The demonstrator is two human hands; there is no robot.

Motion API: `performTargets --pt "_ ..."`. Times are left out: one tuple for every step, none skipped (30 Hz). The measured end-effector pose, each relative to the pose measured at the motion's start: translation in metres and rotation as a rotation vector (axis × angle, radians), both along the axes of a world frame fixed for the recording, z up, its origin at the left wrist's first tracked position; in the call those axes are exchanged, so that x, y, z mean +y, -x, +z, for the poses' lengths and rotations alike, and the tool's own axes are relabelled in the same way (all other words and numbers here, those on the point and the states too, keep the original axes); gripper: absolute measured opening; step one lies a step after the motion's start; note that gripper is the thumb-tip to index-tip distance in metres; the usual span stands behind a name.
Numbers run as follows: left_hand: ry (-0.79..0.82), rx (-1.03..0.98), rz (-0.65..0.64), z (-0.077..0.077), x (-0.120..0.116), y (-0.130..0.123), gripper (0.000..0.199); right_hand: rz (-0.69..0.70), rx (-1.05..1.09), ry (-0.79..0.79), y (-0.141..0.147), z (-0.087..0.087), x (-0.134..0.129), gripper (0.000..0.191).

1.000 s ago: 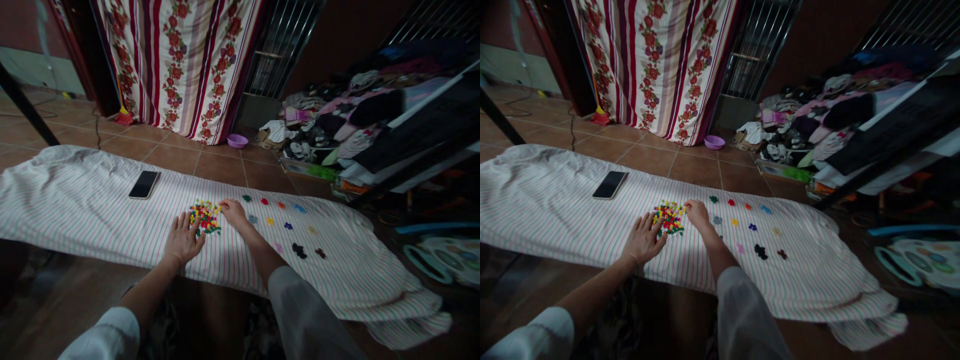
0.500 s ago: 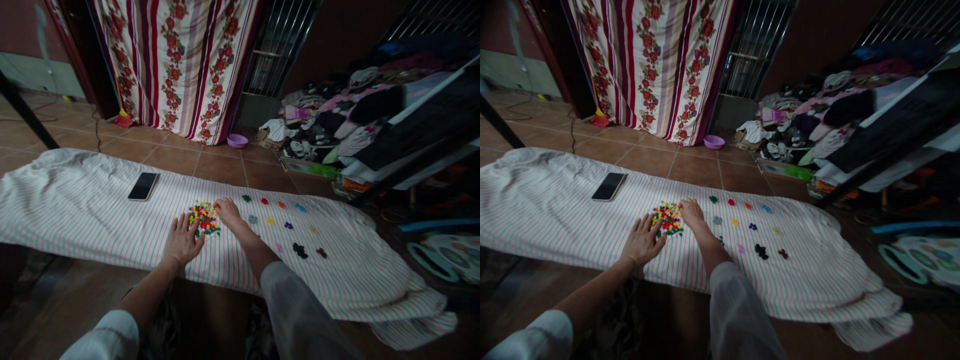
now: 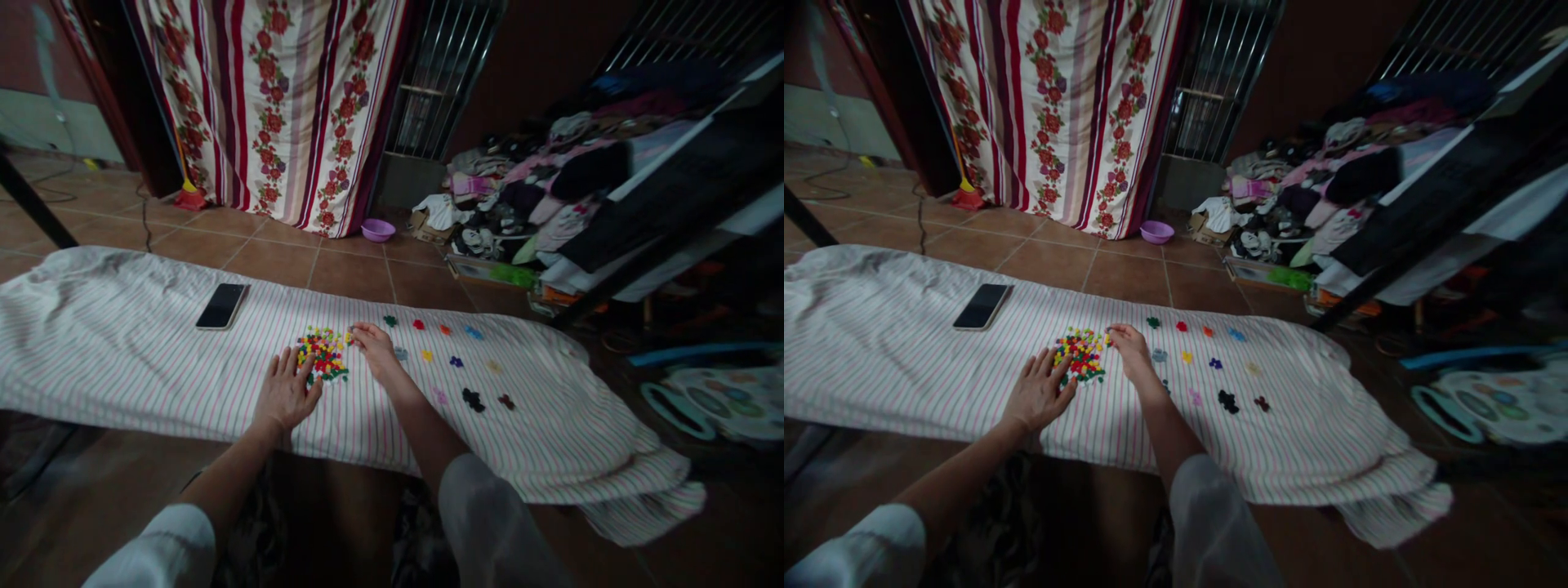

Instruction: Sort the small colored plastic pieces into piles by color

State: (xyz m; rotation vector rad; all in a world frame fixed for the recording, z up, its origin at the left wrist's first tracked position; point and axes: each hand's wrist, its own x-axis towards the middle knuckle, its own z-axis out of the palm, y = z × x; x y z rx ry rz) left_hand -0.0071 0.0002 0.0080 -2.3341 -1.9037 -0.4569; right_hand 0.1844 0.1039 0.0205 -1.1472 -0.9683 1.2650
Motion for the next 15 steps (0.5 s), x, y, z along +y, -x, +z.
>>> performTargets --pt "-0.003 0.001 -0.001 0.000 0.000 0.000 0.057 0.007 0.042 0.018 -0.003 0.004 -0.005 0.035" --pt "-0.003 0.002 -0.002 -0.001 0.000 0.001 0.057 0.018 0.068 0.033 -0.006 0.008 -0.011 0.036" --pt "-0.002 0.003 -0.002 -0.001 0.000 0.001 0.057 0.030 0.081 0.043 -0.010 0.012 -0.016 0.036" --pt "-0.001 0.003 -0.002 -0.001 0.000 0.001 0.057 0.039 0.081 0.048 -0.015 0.016 -0.022 0.036" --pt "0.001 0.000 -0.002 -0.002 0.000 0.001 0.057 0.045 0.070 0.050 -0.020 0.019 -0.027 0.035" --pt "0.001 -0.004 -0.003 -0.002 0.000 0.001 0.057 0.047 0.049 0.051 -0.025 0.022 -0.031 0.034" --pt "-0.001 -0.008 -0.004 -0.002 0.000 0.001 0.057 0.044 0.019 0.051 -0.032 0.025 -0.035 0.033" --pt "-0.002 -0.013 -0.006 -0.001 0.000 0.001 0.057 0.033 -0.018 0.054 -0.038 0.028 -0.039 0.032" --pt "-0.003 -0.016 -0.007 -0.001 0.000 0.001 0.057 0.014 -0.061 0.058 -0.046 0.030 -0.042 0.031" --pt "-0.004 -0.016 -0.008 -0.001 0.000 0.001 0.056 -0.017 -0.110 0.064 -0.054 0.032 -0.045 0.030" --pt "-0.004 -0.014 -0.007 -0.001 0.000 0.001 0.056 -0.052 -0.161 0.068 -0.063 0.034 -0.048 0.030" --pt "-0.003 -0.009 -0.006 -0.001 -0.001 0.001 0.056 -0.087 -0.214 0.064 -0.073 0.035 -0.051 0.029" --pt "-0.001 -0.003 -0.005 0.000 -0.001 0.001 0.056 -0.117 -0.268 0.055 -0.082 0.037 -0.054 0.028" --pt "0.001 0.002 -0.004 0.000 -0.001 0.001 0.056 -0.137 -0.325 0.042 -0.092 0.037 -0.057 0.028" --pt "0.004 0.005 -0.002 0.000 -0.001 0.001 0.057 -0.143 -0.386 0.029 -0.101 0.038 -0.061 0.027"
